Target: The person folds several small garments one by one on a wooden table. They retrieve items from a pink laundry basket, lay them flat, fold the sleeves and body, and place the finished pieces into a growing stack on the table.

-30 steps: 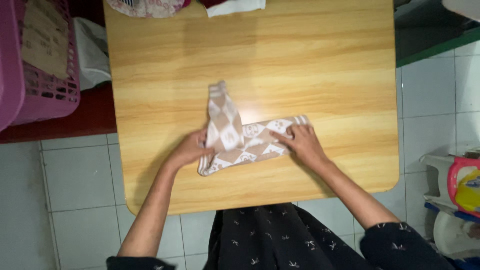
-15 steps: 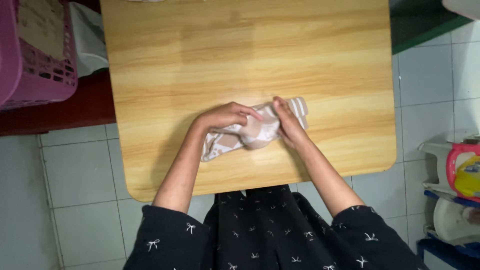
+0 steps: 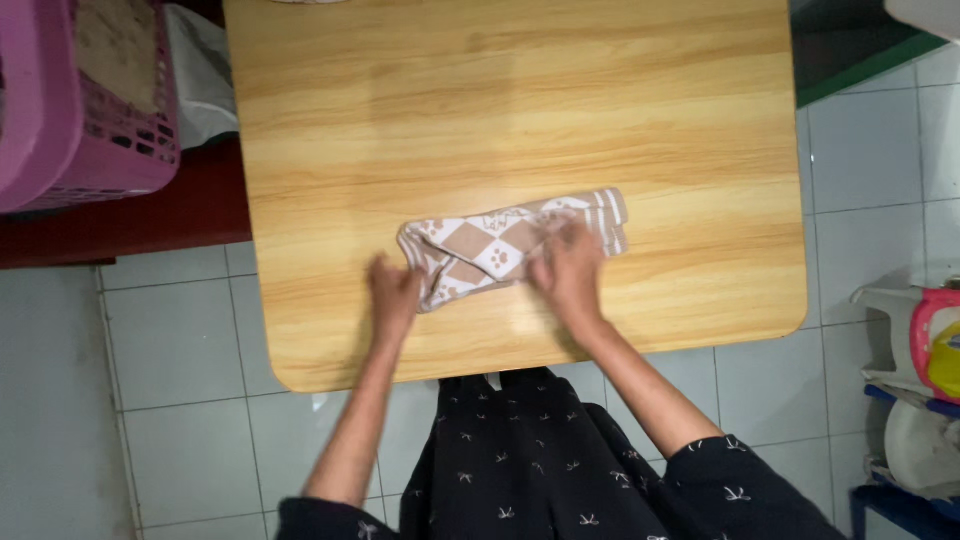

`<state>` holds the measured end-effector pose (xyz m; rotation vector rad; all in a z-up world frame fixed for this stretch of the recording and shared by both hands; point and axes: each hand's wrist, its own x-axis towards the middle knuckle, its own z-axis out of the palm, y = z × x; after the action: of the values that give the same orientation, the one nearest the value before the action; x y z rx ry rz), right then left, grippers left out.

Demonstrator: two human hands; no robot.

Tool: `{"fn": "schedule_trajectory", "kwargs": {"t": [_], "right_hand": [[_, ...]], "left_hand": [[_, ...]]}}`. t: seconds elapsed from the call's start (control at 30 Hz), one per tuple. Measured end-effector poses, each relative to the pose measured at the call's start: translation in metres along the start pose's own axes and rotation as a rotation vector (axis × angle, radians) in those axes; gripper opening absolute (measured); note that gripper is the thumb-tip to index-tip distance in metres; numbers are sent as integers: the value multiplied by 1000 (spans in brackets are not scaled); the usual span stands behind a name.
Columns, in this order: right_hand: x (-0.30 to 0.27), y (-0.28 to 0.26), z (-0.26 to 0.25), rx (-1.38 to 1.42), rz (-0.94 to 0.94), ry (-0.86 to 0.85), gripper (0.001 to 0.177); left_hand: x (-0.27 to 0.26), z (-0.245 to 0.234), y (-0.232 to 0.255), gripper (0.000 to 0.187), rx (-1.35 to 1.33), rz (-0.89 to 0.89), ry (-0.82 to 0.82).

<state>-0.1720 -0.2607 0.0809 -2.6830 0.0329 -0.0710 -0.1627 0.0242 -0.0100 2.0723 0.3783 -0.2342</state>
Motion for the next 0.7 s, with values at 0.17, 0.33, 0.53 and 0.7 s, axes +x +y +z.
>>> {"fn": "schedule_trajectory", "kwargs": {"t": [0.17,0.33,0.53,0.7], "right_hand": [[-13,-44,25,431,51,-342,67],[-5,-43,37,1280,200,-402,80],[-28,18,-8,1854,567,-254,95],[-48,54,-18,1835,621,-43,88]], "left_hand": [[-26,17,28,59,-690,-250,0],[-45,5,124,62,-425,17,-42],[-80,62,212,72,-168,168,-326],[-73,152,202,78,18,428,-385]]}}
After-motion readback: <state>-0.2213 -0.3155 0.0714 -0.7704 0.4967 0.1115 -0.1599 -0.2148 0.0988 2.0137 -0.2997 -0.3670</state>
